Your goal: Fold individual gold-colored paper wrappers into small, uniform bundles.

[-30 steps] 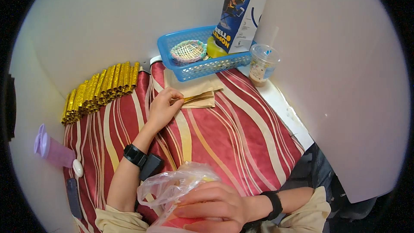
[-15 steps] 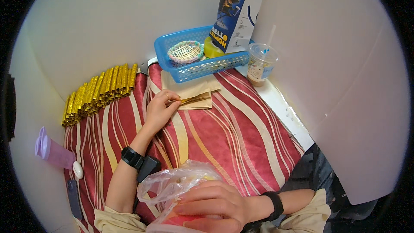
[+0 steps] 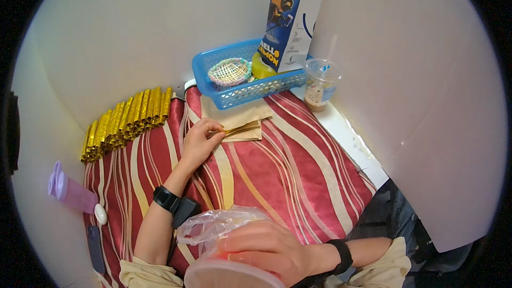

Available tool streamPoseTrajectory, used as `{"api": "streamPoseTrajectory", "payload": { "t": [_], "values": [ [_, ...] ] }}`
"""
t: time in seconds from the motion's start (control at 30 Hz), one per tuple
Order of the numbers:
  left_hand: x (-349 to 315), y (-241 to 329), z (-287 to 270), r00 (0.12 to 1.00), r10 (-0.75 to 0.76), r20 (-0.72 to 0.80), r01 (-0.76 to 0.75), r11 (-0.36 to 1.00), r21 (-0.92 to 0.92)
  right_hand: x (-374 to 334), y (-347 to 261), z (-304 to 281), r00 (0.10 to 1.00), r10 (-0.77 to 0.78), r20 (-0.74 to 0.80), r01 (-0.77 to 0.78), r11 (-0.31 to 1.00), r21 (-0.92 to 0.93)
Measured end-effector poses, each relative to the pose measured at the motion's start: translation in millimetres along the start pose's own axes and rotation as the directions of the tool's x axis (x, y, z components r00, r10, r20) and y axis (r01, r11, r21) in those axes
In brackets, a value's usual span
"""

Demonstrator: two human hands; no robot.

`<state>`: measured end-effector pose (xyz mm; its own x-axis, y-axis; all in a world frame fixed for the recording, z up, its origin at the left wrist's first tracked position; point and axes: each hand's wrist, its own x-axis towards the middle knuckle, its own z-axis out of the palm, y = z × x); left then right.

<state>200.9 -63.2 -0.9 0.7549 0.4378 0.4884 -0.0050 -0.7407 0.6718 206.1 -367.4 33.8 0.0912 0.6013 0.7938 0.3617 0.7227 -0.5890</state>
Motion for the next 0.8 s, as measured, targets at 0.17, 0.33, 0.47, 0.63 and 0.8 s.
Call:
{"api": "streamPoseTrajectory", "payload": {
  "t": [0.17, 0.33, 0.47, 0.63, 0.8],
  "values": [
    [2.8, 7.0, 0.5, 1.000, -0.018, 0.016, 0.018, 1.000, -0.004, -21.9, 19.4, -14.7, 0.946, 0.310, 0.093, -0.258, 0.896, -0.362],
    [0.2, -3.2, -0.9, 1.000, -0.006, -0.002, 0.006, 1.000, 0.017, -5.3, 38.5, -86.0, 0.598, 0.390, -0.700, -0.549, 0.836, -0.003],
    [0.8, -2.9, -1.8, 1.000, -0.018, 0.014, 0.018, 1.000, 0.015, 33.0, 63.2, -145.8, 0.471, 0.100, -0.876, -0.527, 0.829, -0.188],
    [2.7, 0.8, 5.9, 1.000, -0.008, 0.010, 0.008, 1.000, -0.022, 21.9, 90.4, -193.9, 0.468, -0.041, -0.883, -0.632, 0.683, -0.366],
    [0.3, -5.2, 4.0, 1.000, -0.008, -0.005, 0.008, 1.000, -0.018, 19.8, 81.9, -182.9, 0.534, -0.038, -0.845, -0.776, 0.374, -0.508]
  ]
}}
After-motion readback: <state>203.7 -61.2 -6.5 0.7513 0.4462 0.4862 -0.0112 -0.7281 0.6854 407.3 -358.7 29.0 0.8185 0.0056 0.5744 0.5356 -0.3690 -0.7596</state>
